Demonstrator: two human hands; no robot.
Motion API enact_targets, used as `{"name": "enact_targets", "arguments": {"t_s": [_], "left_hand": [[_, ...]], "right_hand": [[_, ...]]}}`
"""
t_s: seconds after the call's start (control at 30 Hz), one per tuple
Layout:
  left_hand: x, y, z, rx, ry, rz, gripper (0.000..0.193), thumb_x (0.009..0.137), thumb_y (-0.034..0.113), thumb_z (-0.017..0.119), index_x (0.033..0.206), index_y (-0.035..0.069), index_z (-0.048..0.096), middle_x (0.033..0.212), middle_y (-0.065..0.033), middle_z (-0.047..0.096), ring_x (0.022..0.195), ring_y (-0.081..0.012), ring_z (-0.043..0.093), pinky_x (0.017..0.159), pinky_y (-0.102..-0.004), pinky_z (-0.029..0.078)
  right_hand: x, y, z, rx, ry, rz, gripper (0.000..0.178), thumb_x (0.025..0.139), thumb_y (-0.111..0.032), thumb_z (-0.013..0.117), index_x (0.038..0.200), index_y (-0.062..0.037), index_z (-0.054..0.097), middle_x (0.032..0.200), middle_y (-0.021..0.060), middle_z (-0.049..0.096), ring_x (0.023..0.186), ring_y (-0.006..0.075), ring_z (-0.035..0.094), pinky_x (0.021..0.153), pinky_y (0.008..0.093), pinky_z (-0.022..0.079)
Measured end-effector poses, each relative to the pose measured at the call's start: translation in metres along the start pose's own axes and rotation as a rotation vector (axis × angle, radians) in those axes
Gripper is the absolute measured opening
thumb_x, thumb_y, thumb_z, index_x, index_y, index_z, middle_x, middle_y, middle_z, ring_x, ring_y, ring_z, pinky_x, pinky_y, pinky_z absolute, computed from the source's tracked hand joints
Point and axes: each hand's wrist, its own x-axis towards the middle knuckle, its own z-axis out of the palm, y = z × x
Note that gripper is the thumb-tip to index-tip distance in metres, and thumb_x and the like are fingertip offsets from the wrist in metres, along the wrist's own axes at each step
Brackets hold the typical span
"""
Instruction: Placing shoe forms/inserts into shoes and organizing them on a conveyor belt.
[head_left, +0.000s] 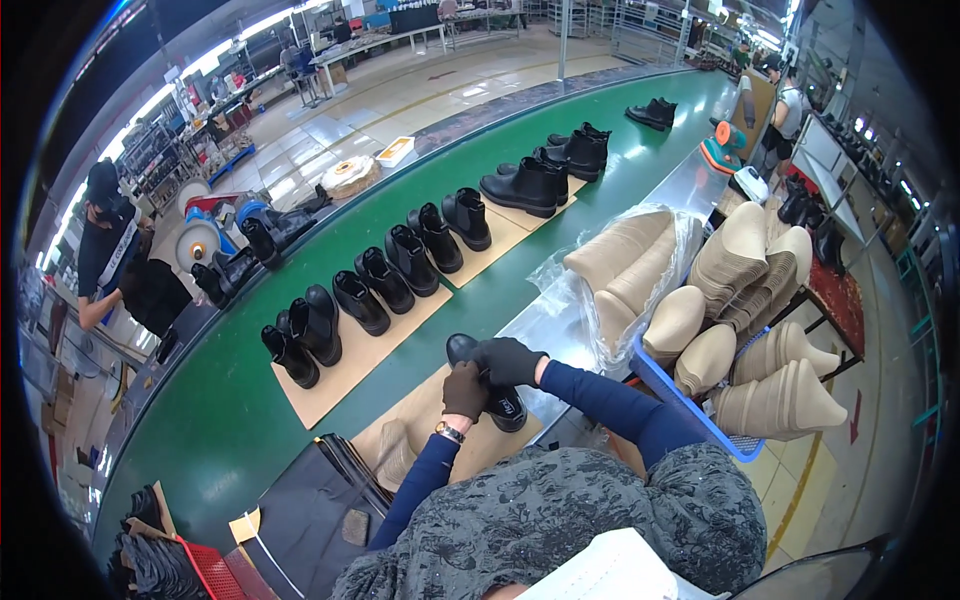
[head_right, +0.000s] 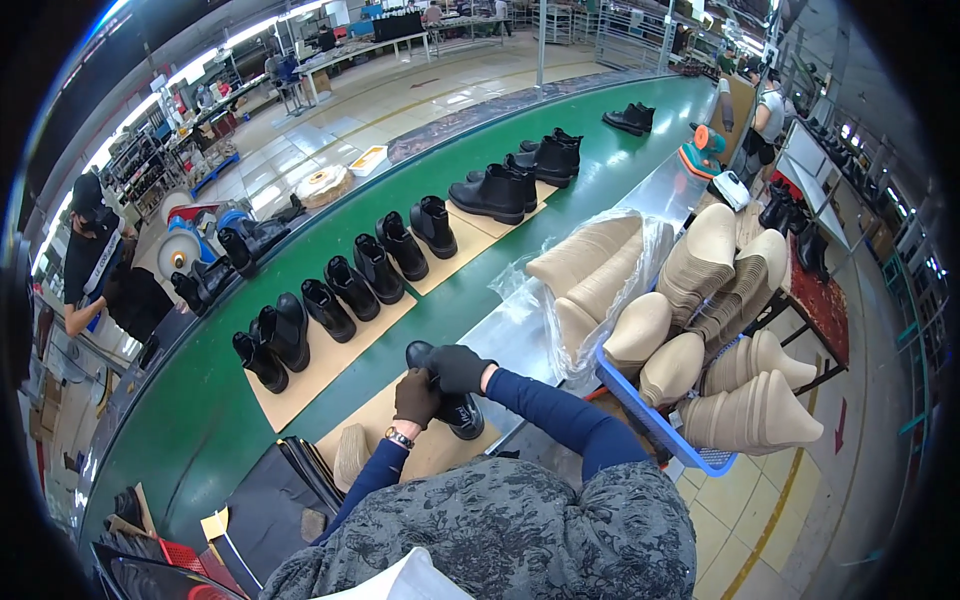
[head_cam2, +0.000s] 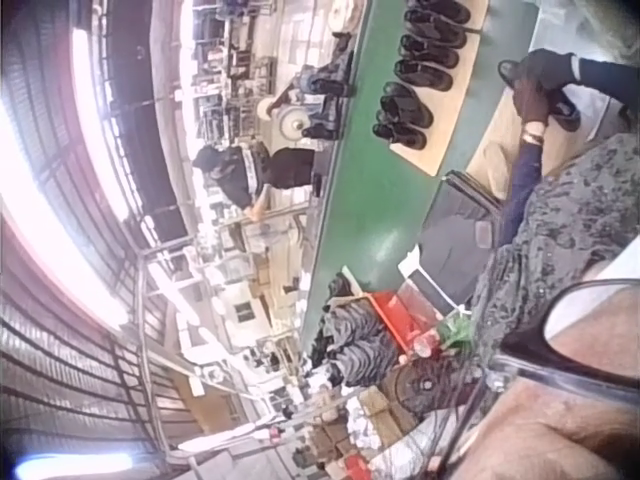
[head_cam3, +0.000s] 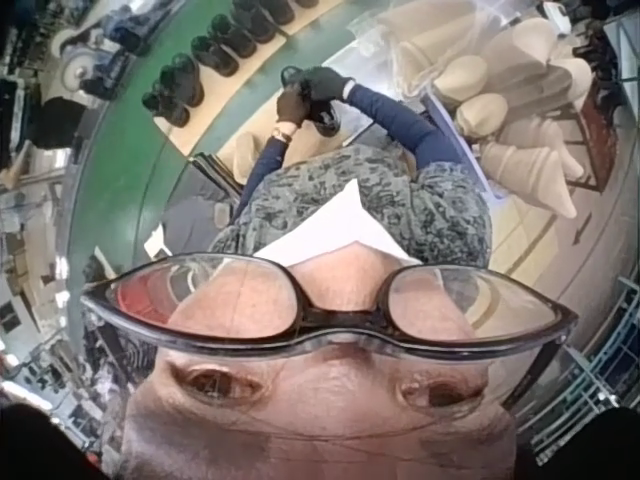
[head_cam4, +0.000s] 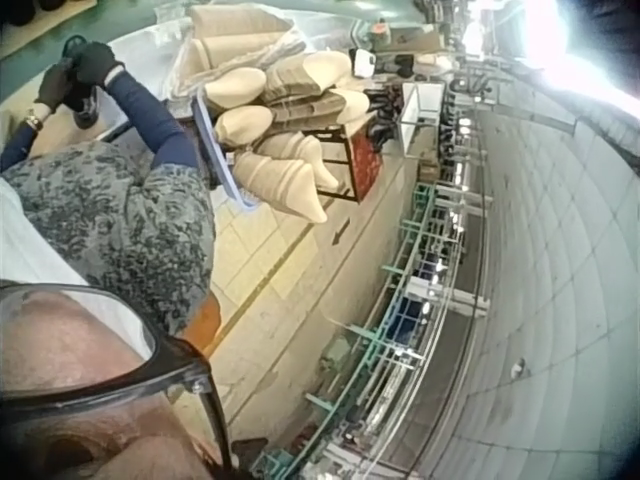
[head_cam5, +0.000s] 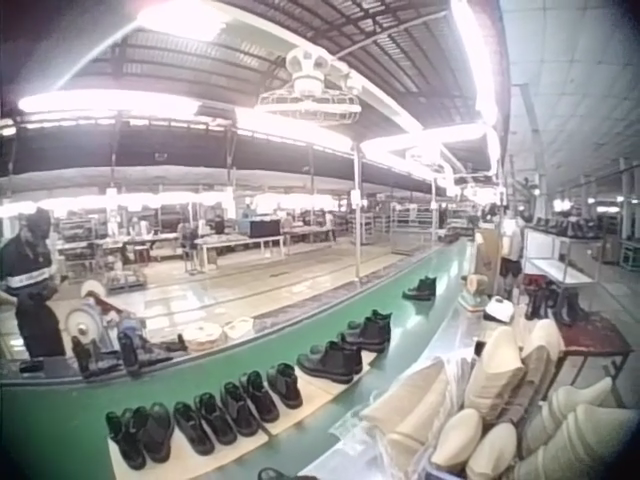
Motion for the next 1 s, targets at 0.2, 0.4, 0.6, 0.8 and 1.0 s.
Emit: {"name": "enact_targets", "arguments": {"t_s": [0.2, 0.4, 0.6, 0.8, 1.0], "left_hand": [[0.01, -0.011, 0.001, -0.067, 0.013, 0.073, 0.023, 0.074, 0.024, 0.065, 0.081, 0.003, 0.062, 0.084, -0.0177, 0.06, 0.074, -0.0364, 0.06, 0.065, -0.0438, 0.048], [-0.004, 0.011, -0.022, -0.062, 0.106, 0.196, 0.025, 0.075, 0.023, 0.066, 0.096, 0.01, 0.063, 0.093, -0.0133, 0.058, 0.084, -0.0361, 0.059, 0.067, -0.0427, 0.049], [0.021, 0.009, -0.013, 0.035, -0.153, 0.228, 0.015, 0.078, 0.021, 0.06, 0.08, 0.007, 0.067, 0.087, -0.0149, 0.06, 0.078, -0.0357, 0.062, 0.067, -0.044, 0.05], [0.03, 0.015, -0.018, -0.105, 0.022, 0.194, 0.019, 0.081, 0.022, 0.061, 0.083, 0.004, 0.065, 0.083, -0.0172, 0.06, 0.075, -0.0365, 0.06, 0.066, -0.0437, 0.048], [0.037, 0.014, -0.05, -0.265, 0.474, 0.221, 0.027, 0.082, 0.019, 0.067, 0.104, 0.005, 0.061, 0.09, -0.0117, 0.059, 0.073, -0.0247, 0.058, 0.065, -0.032, 0.047]], "right_hand": [[0.021, 0.002, -0.023, 0.081, -0.271, 0.007, 0.03, 0.06, -0.026, 0.068, 0.084, -0.0069, 0.067, 0.081, 0.016, 0.066, 0.076, 0.0356, 0.063, 0.069, 0.0411, 0.051], [-0.05, -0.021, -0.023, 0.063, 0.354, -0.073, 0.043, 0.069, -0.034, 0.074, 0.099, -0.0067, 0.06, 0.095, 0.0115, 0.058, 0.08, 0.0299, 0.061, 0.073, 0.0377, 0.049], [-0.115, -0.064, -0.003, 0.151, 0.398, -0.093, 0.053, 0.073, -0.038, 0.073, 0.112, -0.0099, 0.051, 0.105, 0.0114, 0.054, 0.086, 0.0322, 0.06, 0.071, 0.0387, 0.051], [-0.09, -0.036, 0.015, 0.053, 0.445, 0.099, 0.02, 0.076, -0.028, 0.067, 0.076, -0.0121, 0.055, 0.071, 0.0107, 0.054, 0.064, 0.0312, 0.056, 0.058, 0.0401, 0.045], [-0.03, 0.027, -0.139, 0.291, 0.446, 0.138, 0.018, 0.066, -0.014, 0.071, 0.077, -0.0044, 0.061, 0.07, 0.0079, 0.061, 0.063, 0.0151, 0.058, 0.062, 0.0294, 0.047]]}}
